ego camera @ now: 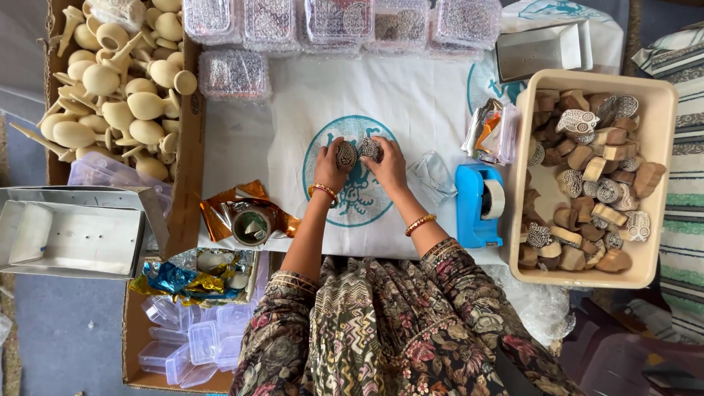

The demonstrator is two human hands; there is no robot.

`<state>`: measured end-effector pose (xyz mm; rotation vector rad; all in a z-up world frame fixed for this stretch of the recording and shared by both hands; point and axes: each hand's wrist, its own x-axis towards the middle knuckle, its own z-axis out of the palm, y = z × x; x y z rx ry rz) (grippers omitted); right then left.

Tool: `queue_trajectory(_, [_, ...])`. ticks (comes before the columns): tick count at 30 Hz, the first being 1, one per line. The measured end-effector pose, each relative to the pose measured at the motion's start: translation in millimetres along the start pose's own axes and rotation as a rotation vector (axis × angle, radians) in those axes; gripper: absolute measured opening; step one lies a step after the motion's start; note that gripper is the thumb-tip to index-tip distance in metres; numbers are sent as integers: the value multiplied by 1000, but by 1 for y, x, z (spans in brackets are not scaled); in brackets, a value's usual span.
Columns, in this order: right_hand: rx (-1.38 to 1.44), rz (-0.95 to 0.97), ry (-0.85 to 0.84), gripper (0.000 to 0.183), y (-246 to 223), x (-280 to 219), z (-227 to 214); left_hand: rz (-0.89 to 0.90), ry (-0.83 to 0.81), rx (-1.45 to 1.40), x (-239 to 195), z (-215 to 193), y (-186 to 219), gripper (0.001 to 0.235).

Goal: The person cleans small, patterned wooden items using a white cloth. They wipe the items thoroughly and place them into a small, clear plastic container. The person then places a piece of orange foil into the container and seals it with a lid.

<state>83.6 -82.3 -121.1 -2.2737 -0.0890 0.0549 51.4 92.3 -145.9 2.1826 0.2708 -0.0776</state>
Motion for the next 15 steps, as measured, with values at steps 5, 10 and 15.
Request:
queue_trajectory(5, [22,-74,52,58,5,-3,4,-20,-4,6,-1,-2,5,84])
queue_trajectory(10, [-109,-123,48,58,-2,-11,-6,-78,6,-77,-7,-7,16,89])
queue_trajectory(15, [-14,-60,122,51,-1,-47,-32,71,203,-160,-38,-21,18,76])
